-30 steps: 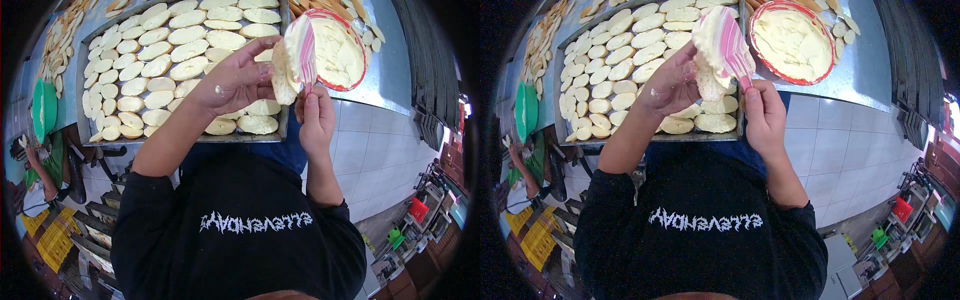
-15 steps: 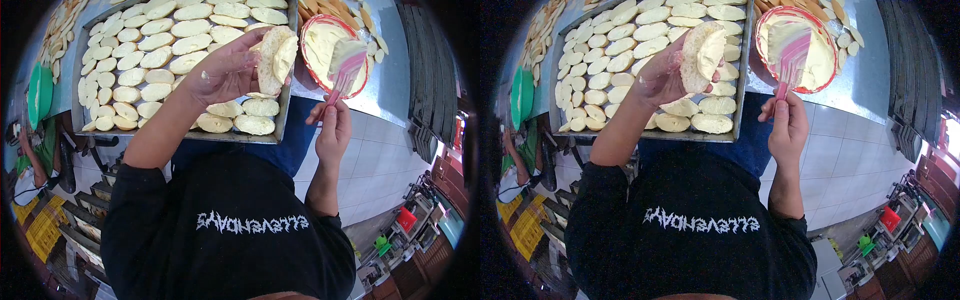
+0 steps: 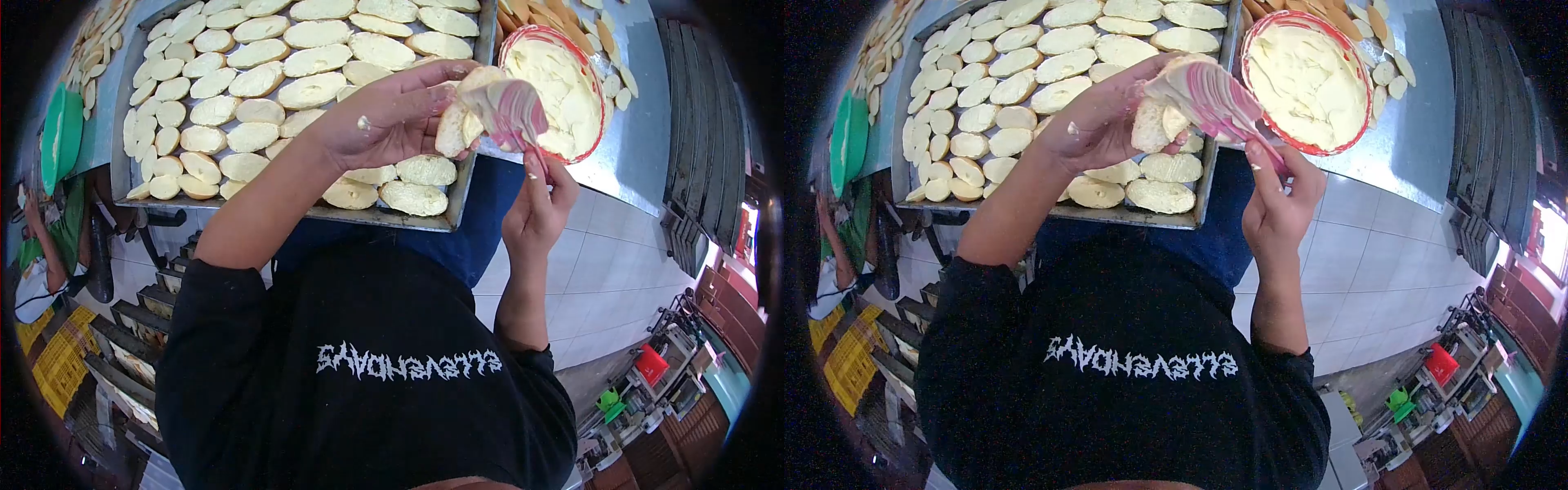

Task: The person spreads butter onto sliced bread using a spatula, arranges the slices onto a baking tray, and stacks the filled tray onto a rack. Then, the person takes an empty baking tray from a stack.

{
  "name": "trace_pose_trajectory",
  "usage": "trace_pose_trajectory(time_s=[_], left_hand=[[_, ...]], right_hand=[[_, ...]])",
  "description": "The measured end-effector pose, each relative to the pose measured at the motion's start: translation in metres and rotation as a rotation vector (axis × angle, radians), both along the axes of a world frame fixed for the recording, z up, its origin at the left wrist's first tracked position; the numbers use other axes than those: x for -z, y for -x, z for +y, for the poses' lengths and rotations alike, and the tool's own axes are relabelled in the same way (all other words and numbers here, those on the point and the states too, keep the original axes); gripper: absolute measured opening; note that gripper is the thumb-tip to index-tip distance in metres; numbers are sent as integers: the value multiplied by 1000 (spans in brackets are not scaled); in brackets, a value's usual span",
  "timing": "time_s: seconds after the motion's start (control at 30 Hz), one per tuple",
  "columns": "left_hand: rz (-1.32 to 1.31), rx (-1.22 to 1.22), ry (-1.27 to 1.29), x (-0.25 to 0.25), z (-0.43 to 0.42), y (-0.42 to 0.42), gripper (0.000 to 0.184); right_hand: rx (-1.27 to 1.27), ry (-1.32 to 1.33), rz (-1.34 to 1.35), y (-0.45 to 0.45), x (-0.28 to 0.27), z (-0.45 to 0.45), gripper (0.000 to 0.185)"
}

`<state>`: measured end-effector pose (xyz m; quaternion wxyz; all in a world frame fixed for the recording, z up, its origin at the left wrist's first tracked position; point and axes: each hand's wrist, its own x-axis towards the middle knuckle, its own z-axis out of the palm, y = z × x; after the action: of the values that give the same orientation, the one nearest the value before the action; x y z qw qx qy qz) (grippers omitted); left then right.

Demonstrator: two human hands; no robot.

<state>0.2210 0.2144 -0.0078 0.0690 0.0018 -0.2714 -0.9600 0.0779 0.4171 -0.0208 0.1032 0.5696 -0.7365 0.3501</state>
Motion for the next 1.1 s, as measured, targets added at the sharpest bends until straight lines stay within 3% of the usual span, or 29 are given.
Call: trace_pose_trajectory(time_s=[0.1,0.27,0.4,0.5,0.6,0.8,1.0,1.1], left_hand=[[-100,50,138,-2,1,1,71],[-127,87,196,5,-4,-3,72],[-167,57,152,2,-6,-1,73],[-151,37,130,6,-9,-1,73],[-119,-15,71,8,-9,-2,54],[-159,-66,78,5,-5,-1,54],[-141,-37,58,12,-2,2,52],[-170,-32,107,10,-3,0,71]], right_hand=[[44,-32,-5,-1,-3,-4,35],[121,-4,-52,1,-8,-7,39],[135,-35,-233,1,-8,-7,37],[95,87,-571,-10,-7,-14,39],[49,39,-563,-12,0,-11,41],[25,-105,-262,-13,-10,-11,37],[8,-14,-207,-19,-10,-21,38],[63,-74,-96,-17,-13,-23,37]])
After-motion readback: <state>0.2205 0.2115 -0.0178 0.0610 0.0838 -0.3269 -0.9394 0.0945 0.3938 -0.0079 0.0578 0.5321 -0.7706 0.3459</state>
